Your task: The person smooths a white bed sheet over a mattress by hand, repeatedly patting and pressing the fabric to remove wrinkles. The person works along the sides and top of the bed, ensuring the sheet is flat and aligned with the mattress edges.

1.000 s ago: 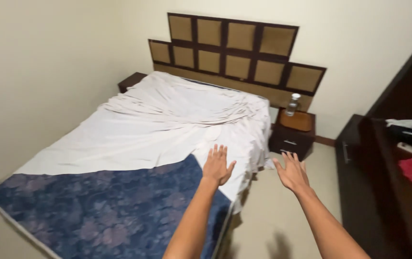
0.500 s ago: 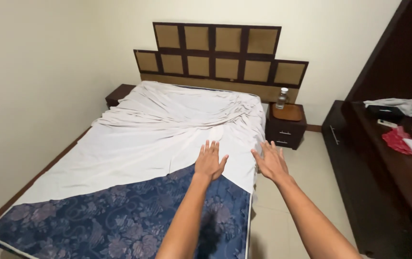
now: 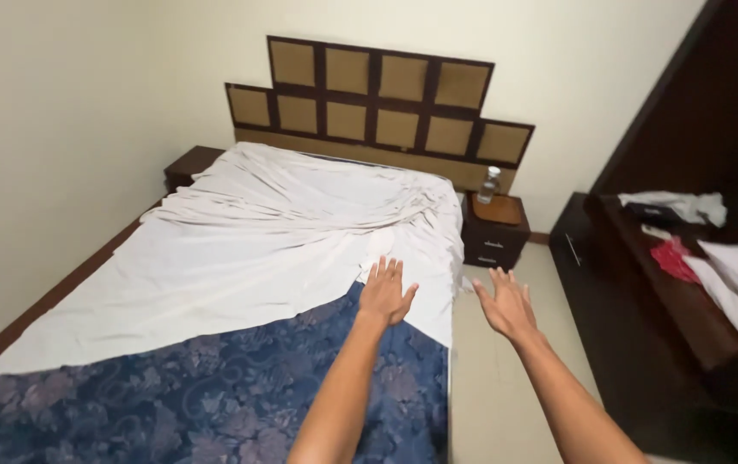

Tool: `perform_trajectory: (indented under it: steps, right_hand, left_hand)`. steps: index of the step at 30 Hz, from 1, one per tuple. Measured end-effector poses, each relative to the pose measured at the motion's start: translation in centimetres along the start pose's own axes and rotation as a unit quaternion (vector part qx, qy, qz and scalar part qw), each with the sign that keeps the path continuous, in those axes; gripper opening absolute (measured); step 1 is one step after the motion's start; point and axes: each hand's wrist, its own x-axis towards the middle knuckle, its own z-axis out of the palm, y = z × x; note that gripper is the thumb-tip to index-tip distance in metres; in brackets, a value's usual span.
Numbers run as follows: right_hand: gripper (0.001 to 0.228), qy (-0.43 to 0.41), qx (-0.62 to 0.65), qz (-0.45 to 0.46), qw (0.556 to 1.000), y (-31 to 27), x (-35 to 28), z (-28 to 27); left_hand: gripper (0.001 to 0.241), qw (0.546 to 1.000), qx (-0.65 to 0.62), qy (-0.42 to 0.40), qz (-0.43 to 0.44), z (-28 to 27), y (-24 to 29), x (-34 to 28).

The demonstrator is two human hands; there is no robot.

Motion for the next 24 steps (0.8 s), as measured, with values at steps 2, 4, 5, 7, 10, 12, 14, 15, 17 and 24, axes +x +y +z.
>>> perform_trajectory:
  steps: [2,4,5,7,10,12,14,15,17,24]
  right_hand:
    - [0.081,0.002,0.003,0.025,1.000,-1.8,-2.2,2.0]
    - [0.081,0.013,0.007,0.042,0.999,-4.9,-2.7,3.0]
    - [0.080,0.021,0.010,0.049,0.999,-6.8,-2.2,2.9]
    - [0.080,0.015,0.010,0.074,0.997,-8.7,-4.6,3.8]
    - [0.079,0.023,0.015,0.081,0.996,-11.6,-6.6,4.4]
    - [0.078,0.029,0.003,0.091,0.995,-13.3,-7.7,4.0]
    - [0.078,0.039,0.000,0.097,0.995,-13.9,-8.5,3.7]
    - [0.079,0.045,-0.003,0.102,0.994,-14.1,-9.0,3.5]
    - [0.078,0.049,-0.008,0.103,0.993,-15.1,-10.6,3.5]
    - [0.080,0.035,-0.029,0.121,0.992,-17.7,-16.8,5.7]
  left_hand:
    - [0.081,1.000,0.004,0.001,0.022,0.3,-2.2,-0.5]
    - [0.081,0.999,0.011,0.014,0.043,-0.5,-4.5,-0.3]
    - [0.082,0.998,0.022,-0.015,0.052,-1.2,-5.6,0.3]
    - [0.082,0.995,0.025,-0.065,0.064,-0.9,-6.6,-1.4]
    - [0.082,0.997,0.005,-0.050,0.063,-2.1,-8.0,-1.9]
    - [0.081,0.995,-0.001,-0.030,0.095,-2.4,-8.4,-2.5]
    - [0.081,0.994,-0.004,-0.036,0.100,-3.8,-9.0,-3.5]
    - [0.081,0.994,-0.009,-0.044,0.103,-4.5,-9.3,-4.2]
    - [0.081,0.993,-0.008,-0.042,0.108,-5.2,-10.2,-5.5]
    - [0.080,0.993,0.005,-0.026,0.118,-5.8,-13.2,-11.5]
